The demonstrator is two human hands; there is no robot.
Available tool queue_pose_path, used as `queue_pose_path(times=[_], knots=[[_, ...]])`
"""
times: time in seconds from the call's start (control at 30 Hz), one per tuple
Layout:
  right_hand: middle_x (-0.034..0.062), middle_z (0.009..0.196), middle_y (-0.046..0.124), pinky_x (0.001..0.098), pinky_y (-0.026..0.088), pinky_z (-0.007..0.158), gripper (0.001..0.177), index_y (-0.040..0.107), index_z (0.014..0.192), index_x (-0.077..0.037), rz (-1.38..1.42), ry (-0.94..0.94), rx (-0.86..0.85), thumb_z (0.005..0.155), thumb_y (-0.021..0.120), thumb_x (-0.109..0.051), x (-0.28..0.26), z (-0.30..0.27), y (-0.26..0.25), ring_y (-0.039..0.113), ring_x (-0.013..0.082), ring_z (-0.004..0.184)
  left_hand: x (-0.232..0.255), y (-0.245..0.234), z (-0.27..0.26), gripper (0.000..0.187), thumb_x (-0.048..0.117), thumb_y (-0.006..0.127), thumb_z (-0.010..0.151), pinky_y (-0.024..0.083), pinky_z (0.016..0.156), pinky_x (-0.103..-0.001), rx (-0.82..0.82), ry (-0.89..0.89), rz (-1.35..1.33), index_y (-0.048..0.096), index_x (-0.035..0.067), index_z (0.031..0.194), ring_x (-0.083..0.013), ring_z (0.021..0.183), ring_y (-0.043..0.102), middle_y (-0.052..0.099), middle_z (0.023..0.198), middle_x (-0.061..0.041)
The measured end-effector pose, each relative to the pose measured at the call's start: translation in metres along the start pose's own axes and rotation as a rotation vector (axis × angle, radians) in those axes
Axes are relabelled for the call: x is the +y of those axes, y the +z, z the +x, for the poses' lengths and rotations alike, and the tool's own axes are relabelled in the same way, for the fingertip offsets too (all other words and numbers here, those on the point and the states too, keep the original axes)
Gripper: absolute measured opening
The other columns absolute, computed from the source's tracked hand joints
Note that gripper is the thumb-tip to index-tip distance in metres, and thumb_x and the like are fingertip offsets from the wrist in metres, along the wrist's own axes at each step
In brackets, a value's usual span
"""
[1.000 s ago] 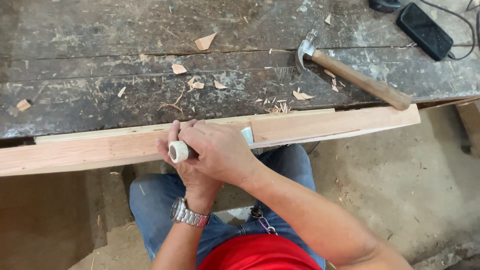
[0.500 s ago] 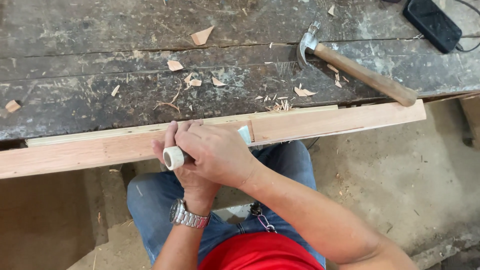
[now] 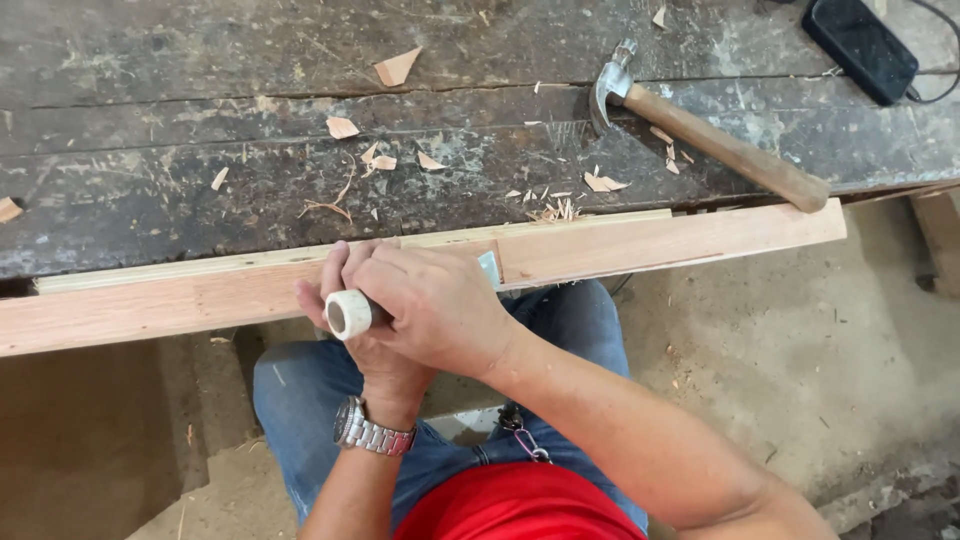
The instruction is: The person carves a wooden piece using a chisel and a hammer, then carves lines into the surface of a wooden board with a hand chisel.
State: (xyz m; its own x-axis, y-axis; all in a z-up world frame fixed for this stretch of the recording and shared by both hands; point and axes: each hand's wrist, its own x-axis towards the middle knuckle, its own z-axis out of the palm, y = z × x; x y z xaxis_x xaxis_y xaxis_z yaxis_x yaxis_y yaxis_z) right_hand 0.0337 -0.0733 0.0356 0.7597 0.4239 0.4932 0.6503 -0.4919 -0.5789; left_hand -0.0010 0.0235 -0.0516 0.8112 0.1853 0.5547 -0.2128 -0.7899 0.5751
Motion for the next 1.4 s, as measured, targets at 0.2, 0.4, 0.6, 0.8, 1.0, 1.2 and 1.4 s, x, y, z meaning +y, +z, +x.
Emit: queue_pose_path(times=[0.2,0.4,0.6,0.8,1.0,1.2,1.4], knots=[[0.0037,0.093,0.066,0.0381,0.055,0.073,0.025,0.061,0.098,-0.013,0.017,-0.058,-0.039,0.085,0.078,-0.026,0.006,0.003,-0.002,0.069,0.0252,0.086,-0.004,0.008,-0.007,0.046,0.037,0.054,0.111,0.009,0.133,-0.049,-0.022,-0.290,-0.427,0.042,0.012,0.148,-0.0161,0.139,0.051,0.059,0.142,-0.001],[0.0033,0.098,0.069,0.0395,0.056,0.076,0.026,0.062,0.106,-0.012,0.003,-0.067,-0.013,0.087,0.073,-0.025,0.015,0.004,0.003,0.070,0.0259,0.090,0.003,0.003,0.000,0.053,0.039,0.066,0.102,-0.002,0.127,-0.056,-0.100,-0.049,0.120,0.049,0.010,0.143,-0.0286,0.147,0.043,0.057,0.144,-0.008],[0.0043,0.086,0.066,0.0410,0.055,0.070,0.021,0.063,0.099,-0.012,-0.066,-0.025,-0.021,0.087,0.073,-0.026,0.011,0.012,0.002,0.069,0.0270,0.083,0.009,-0.004,0.004,0.065,0.041,0.071,0.095,-0.001,0.123,-0.060,-0.130,0.035,0.179,0.047,0.008,0.146,-0.0351,0.148,0.037,0.055,0.144,-0.012],[0.0035,0.091,0.066,0.0401,0.055,0.075,0.015,0.062,0.102,-0.012,-0.038,-0.080,0.034,0.090,0.068,-0.020,-0.008,0.006,0.004,0.070,0.0266,0.090,0.005,-0.002,-0.003,0.069,0.037,0.072,0.101,0.007,0.134,-0.053,-0.076,-0.229,-0.385,0.038,0.006,0.152,-0.0257,0.143,0.048,0.056,0.145,-0.006],[0.0068,0.087,0.066,0.0421,0.053,0.066,0.021,0.065,0.101,-0.008,-0.058,-0.065,-0.067,0.087,0.072,-0.022,0.005,0.002,0.004,0.068,0.0279,0.080,0.005,-0.010,0.004,0.058,0.030,0.076,0.096,0.003,0.130,-0.052,-0.068,0.031,0.014,0.049,0.006,0.141,-0.0290,0.148,0.042,0.057,0.143,-0.010],[0.0026,0.090,0.068,0.0402,0.055,0.072,0.018,0.063,0.096,-0.013,0.052,-0.080,-0.043,0.087,0.072,-0.026,0.010,0.006,0.000,0.069,0.0256,0.086,0.011,-0.008,0.008,0.059,0.036,0.074,0.093,0.001,0.125,-0.054,-0.124,-0.016,0.091,0.051,0.007,0.139,-0.0319,0.148,0.038,0.057,0.141,-0.010],[0.0043,0.089,0.066,0.0415,0.055,0.073,0.016,0.062,0.096,-0.012,-0.094,-0.137,-0.074,0.089,0.071,-0.022,0.010,0.008,0.003,0.069,0.0253,0.086,0.009,-0.014,0.011,0.064,0.039,0.070,0.093,0.005,0.123,-0.053,-0.154,0.081,0.168,0.052,0.005,0.144,-0.0346,0.147,0.037,0.056,0.145,-0.013]])
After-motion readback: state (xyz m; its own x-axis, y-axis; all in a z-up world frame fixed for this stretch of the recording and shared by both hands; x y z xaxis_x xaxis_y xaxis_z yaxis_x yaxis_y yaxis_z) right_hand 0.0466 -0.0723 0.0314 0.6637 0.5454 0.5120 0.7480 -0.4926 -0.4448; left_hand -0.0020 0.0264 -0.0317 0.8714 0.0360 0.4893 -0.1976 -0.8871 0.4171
